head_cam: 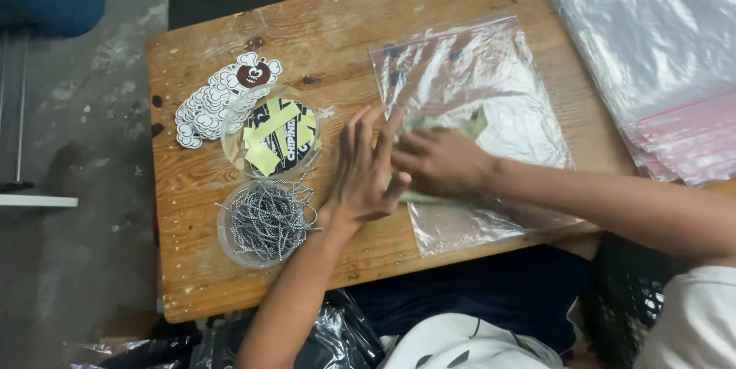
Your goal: The person wipes a blue bag with a cloth, then attaches a sticker and a chain to it. They then wipe a plastic bag and place the blue bag inside it.
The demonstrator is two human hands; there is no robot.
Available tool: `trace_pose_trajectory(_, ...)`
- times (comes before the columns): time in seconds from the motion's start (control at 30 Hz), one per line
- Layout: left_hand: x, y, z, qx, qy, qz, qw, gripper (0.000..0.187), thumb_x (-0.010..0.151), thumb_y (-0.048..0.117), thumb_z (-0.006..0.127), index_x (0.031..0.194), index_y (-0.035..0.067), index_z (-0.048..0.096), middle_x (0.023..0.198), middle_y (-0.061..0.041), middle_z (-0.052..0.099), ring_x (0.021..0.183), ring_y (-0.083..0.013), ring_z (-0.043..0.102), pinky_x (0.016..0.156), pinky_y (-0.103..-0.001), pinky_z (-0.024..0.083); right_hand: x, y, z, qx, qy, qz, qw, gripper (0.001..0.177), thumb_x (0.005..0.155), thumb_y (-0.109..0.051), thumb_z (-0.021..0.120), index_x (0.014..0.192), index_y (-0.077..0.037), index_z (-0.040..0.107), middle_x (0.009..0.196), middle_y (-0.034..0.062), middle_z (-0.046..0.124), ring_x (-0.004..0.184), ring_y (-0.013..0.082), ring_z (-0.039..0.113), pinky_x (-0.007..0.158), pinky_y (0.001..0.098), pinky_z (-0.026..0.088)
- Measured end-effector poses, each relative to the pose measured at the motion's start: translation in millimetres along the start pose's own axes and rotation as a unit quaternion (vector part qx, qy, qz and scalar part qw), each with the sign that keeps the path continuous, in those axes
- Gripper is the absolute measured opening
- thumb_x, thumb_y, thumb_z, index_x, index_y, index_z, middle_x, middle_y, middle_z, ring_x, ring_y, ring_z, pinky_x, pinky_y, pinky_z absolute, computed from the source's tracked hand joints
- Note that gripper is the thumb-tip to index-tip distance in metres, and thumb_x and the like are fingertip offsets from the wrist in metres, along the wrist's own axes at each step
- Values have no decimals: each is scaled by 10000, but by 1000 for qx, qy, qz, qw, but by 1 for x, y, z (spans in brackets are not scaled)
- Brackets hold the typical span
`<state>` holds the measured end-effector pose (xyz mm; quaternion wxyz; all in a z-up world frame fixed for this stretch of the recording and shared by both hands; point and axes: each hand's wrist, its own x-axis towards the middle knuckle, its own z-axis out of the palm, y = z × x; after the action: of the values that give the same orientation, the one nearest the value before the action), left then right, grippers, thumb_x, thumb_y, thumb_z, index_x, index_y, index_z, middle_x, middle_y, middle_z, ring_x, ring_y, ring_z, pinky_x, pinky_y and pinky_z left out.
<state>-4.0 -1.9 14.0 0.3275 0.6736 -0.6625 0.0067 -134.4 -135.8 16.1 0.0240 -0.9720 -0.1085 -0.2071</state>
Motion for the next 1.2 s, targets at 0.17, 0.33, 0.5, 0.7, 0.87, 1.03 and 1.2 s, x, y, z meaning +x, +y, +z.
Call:
trace_pose_trajectory(0.17,-2,2,7,17,31,25,999,861,959,731,78,1505,121,343,1423,-213,363,1350,-394,356,1107,-562,326,55,110,30,-113,-26,133,984,335,997,-351,509,1255,-161,609,966,161,630,733,310,684,490,433,538)
trace_pose_trajectory(0.33,-3,-1,7,1,43,44,998,703,1007,617,151,1361,94,460,1372,-216,454,1277,-357,437,1069,-552,375,65,114,51,-154,-112,257,948,345,1071,-270,434,1335,-66,523,1070,255,652,775,343,671,442,431,528)
trace_pose_trajectory(0.5,-3,-9,17,-5,79,134,988,398,925,314,496,1234,97,622,1127,-75,528,1107,-312,576,937,-453,477,-8,28,12,-88,14,101,991,559,884,-463,636,1332,-131,597,925,125,576,722,312,661,519,410,550)
trace_pose_trajectory(0.7,-7,-2,28,-60,-30,156,985,430,812,234,629,1214,84,652,1140,-102,593,1146,-344,606,966,-500,499,-109,36,-50,-159,-79,275,945,358,945,-281,559,1266,-128,597,832,118,570,597,300,647,472,377,502)
trace_pose_trajectory(0.87,-2,11,7,-64,-103,147,982,361,785,243,670,1118,104,681,1142,-87,612,1212,-348,573,1032,-500,455,-139,-20,-79,-159,-116,290,937,443,943,-292,531,1350,-118,547,870,103,557,673,297,661,518,374,556)
trace_pose_trajectory(1.03,0,17,7,-61,-130,137,980,274,815,262,686,1061,143,698,1158,-68,621,1233,-346,557,1055,-512,436,-152,-40,-134,162,-215,279,922,433,946,-184,559,1365,-78,540,896,155,582,680,406,657,586,511,577)
trace_pose_trajectory(1.2,-2,18,18,-41,-104,103,988,92,895,248,700,896,156,703,1076,-9,632,1196,-294,577,1040,-470,443,-222,69,-172,14,62,426,903,630,845,-168,736,1422,19,564,928,290,648,883,521,638,765,586,494)
